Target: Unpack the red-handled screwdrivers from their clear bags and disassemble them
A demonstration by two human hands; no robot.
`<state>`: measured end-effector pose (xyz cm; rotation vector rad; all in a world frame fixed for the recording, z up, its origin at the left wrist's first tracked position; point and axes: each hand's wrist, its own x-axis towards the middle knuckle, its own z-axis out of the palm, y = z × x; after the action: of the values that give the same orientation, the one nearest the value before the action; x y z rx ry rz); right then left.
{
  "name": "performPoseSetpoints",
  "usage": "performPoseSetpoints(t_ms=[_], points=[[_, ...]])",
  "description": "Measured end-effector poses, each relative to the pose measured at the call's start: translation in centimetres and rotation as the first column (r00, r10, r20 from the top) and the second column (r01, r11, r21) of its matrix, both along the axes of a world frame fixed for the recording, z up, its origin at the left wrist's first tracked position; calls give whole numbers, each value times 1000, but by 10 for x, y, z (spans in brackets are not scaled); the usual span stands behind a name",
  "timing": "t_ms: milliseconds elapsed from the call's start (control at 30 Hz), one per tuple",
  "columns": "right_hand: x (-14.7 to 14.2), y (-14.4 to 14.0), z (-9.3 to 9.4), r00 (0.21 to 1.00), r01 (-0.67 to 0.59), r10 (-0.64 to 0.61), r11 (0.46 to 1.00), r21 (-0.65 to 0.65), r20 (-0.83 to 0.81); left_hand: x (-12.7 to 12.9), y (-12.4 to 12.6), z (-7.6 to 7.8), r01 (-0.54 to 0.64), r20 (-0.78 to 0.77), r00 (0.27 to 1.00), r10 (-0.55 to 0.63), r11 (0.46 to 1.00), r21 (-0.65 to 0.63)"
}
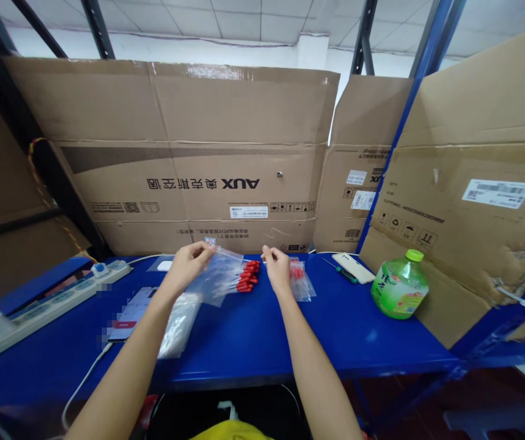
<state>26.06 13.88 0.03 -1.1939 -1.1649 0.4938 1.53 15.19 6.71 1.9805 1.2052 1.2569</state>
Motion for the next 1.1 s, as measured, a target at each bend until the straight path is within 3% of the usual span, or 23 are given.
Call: performPoseSetpoints(t_ms=[67, 167, 267, 400, 500, 567, 633, 700, 800, 867, 967, 1100], points=[[12, 0, -2, 958, 237, -227, 971, -38, 174, -24, -18, 4, -90, -154, 984, 90, 996, 11], [29, -1, -7, 820, 514, -447, 850, -115, 356, -58, -42, -3, -294, -319, 901, 292, 955, 45], [38, -1, -14, 743, 613, -486, 771, -174, 460, -78, -54, -23, -392, -474, 806, 354, 920, 20], [42, 0, -23, 701, 678, -474, 674, -292, 533, -83, -57, -47, -494, -598, 681, 423, 868, 51], [43, 1, -27, 692, 691, -458, 644, -328, 558, -79, -60, -53, -555, -630, 567, 530, 811, 184], [43, 1, -29, 679, 702, -456, 634, -324, 576, -73, -61, -47, -566, -608, 516, 603, 773, 286], [43, 2, -31, 663, 713, -453, 623, -320, 596, -63, -60, -34, -542, -551, 549, 628, 770, 337], [43, 3, -33, 652, 722, -441, 609, -328, 617, -46, -55, -16, -469, -463, 680, 569, 822, 322], [44, 3, -35, 642, 729, -418, 590, -345, 642, -9, -37, 8, -249, -308, 905, 294, 952, 179], [44, 3, -34, 635, 734, -415, 587, -341, 652, 20, -19, 16, -120, -192, 972, 138, 987, 106], [46, 1, -33, 634, 727, -420, 610, -315, 649, 55, 7, 10, -32, -48, 998, 37, 995, 89], [51, 1, -28, 676, 676, -403, 673, -301, 617, 71, 25, -18, 26, 40, 999, -30, 995, 94]])
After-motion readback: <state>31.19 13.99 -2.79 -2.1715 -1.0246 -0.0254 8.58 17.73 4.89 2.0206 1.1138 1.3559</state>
